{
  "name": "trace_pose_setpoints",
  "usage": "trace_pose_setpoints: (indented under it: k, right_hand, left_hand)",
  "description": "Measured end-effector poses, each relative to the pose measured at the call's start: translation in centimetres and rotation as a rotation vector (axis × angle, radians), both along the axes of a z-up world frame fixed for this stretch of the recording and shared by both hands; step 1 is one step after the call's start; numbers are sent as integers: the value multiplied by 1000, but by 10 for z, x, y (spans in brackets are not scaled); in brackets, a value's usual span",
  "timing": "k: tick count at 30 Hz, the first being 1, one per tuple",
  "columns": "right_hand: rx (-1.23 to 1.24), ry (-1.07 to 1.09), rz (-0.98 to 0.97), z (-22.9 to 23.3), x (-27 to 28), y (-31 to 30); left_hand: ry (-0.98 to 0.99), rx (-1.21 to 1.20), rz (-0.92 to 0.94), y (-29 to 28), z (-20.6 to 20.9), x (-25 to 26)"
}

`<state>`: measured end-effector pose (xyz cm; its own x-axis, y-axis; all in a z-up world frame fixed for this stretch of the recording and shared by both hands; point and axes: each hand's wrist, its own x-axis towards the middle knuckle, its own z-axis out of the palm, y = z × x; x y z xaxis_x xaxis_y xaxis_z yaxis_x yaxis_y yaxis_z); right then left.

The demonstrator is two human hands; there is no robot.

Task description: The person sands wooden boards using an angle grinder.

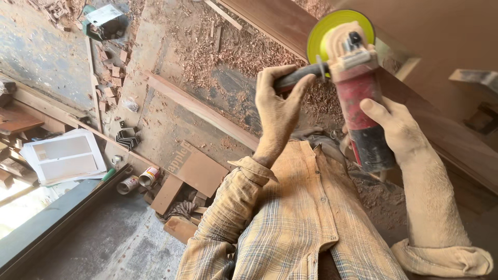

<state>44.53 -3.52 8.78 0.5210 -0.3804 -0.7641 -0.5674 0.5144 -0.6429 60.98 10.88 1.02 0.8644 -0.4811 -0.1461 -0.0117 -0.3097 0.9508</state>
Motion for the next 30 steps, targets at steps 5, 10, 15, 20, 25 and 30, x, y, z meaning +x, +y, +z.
trace_pose_setpoints:
  k: [5,10,15,20,25,30]
  right_hand:
    - [-21,35,135,4,62,-5]
    - [-51,57,196,4,87,-2]
    - [-16,31,140,1,49,1]
    - [44,12,-19,1,-16,4]
    - [30,28,-97,-1,-78,7]
    - [4,-40,-147,-2,-131,17]
  left_hand:
    - [-61,-66,60,10,-3,50]
    - [-43,-98,138,19,0,64]
    - [-128,-5,67,13,-2,38]
    - [-39,-31,-1,1,5,-15]
    - [-29,-46,-37,-9,8,-68]
    - [11,-30,-148,-12,2,-107]
